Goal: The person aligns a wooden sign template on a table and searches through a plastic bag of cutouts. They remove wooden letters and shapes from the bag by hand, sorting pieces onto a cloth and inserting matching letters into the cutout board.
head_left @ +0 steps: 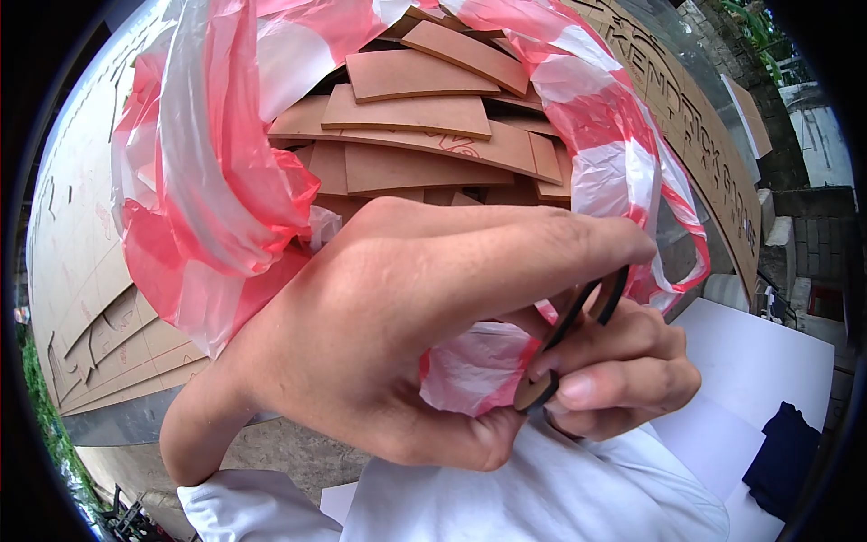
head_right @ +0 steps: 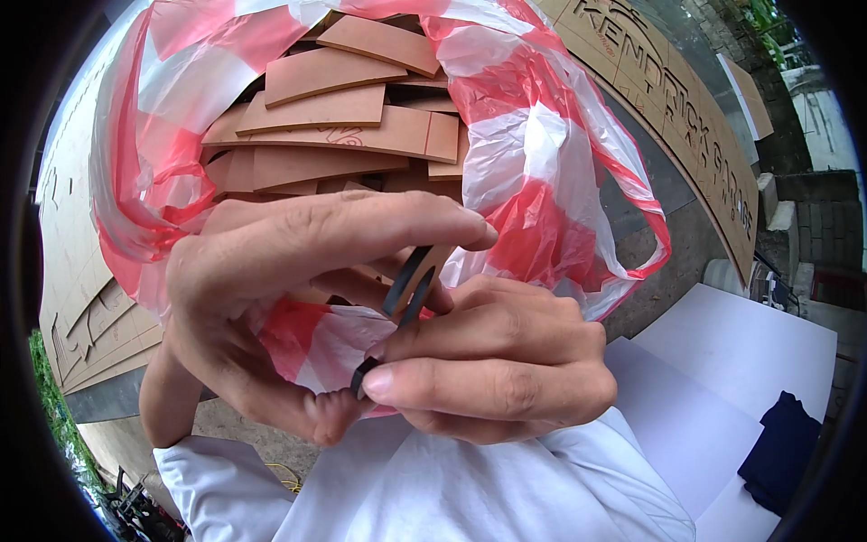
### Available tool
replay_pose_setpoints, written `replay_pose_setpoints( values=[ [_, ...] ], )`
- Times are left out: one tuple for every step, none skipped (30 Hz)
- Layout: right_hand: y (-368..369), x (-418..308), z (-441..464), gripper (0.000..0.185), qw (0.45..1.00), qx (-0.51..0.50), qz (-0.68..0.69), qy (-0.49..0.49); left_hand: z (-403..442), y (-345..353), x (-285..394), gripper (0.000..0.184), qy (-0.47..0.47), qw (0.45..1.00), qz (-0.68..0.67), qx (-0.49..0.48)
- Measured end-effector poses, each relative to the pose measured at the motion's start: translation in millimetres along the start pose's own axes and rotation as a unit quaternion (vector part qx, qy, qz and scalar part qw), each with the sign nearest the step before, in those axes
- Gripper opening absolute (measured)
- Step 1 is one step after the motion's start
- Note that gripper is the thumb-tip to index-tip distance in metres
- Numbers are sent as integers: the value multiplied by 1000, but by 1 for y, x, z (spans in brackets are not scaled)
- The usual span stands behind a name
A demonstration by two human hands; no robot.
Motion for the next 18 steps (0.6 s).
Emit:
replay_pose_setpoints(
  values=[
    [0, 0, 0, 26, 1000, -3, 0, 3, 0, 0, 0, 67, 2, 1000, 8, 3],
    [1, 0, 0, 26, 1000, -5, 0, 7, 0, 0, 0, 67, 3, 1000, 12, 6],
    [1, 0, 0, 26, 1000, -7, -1, 6, 0, 1, 0, 67, 4, 1000, 16, 8],
    [1, 0, 0, 27, 1000, -10, 1, 8, -1, 1, -1, 67, 7, 1000, 1, 21],
    [1, 0, 0, 27, 1000, -13, 3, 10, -1, 0, -1, 67, 8, 1000, -7, 29],
    [1, 0, 0, 27, 1000, -14, 2, 11, -1, -1, -1, 67, 10, 999, -14, 36],
    [1, 1, -1, 27, 1000, -10, 6, 13, 0, -1, 0, 68, 10, 1000, -2, 25],
    [1, 1, -2, 27, 1000, -7, 10, 16, 0, -1, 0, 68, 9, 1000, 4, 21],
    [1, 2, -2, 27, 1000, -8, 10, 17, 1, -1, 0, 69, 9, 1000, 9, 17],
    [1, 1, -2, 27, 1000, -13, 4, 14, 1, -1, 0, 69, 10, 1000, 8, 14],
    [1, 1, -2, 27, 1000, -18, -2, 11, 1, -1, 0, 69, 10, 1000, 7, 13],
    [1, 1, -1, 27, 1000, -18, -2, 12, 1, 0, -1, 69, 10, 1000, 6, 12],
    [1, 0, 0, 27, 1000, -21, -5, 18, 0, -1, -1, 69, 12, 1000, 0, 16],
    [2, 0, 0, 26, 999, -24, -9, 24, 0, 0, -2, 69, 12, 1000, -3, 17],
    [3, 0, -1, 26, 999, -24, -9, 25, -1, 0, -3, 69, 12, 1000, -6, 19],
    [4, 0, -2, 26, 1000, -11, -14, 23, -1, 0, -3, 69, 18, 1000, -2, 25],
    [3, 0, -2, 25, 1000, 3, -18, 22, -1, 0, -3, 69, 21, 999, 1, 28],
    [3, 0, -2, 25, 1000, 3, -18, 21, -1, -1, -2, 69, 24, 999, 3, 30]
  ],
)
Point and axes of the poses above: each hand's wrist, its own z-axis towards the middle knuckle, its own y-axis out of the palm, x = y × z, the point moved 7 cm from there along z, towards the middle knuckle, and after that the axes turned 12 degrees about z, right-handed, at the moved point
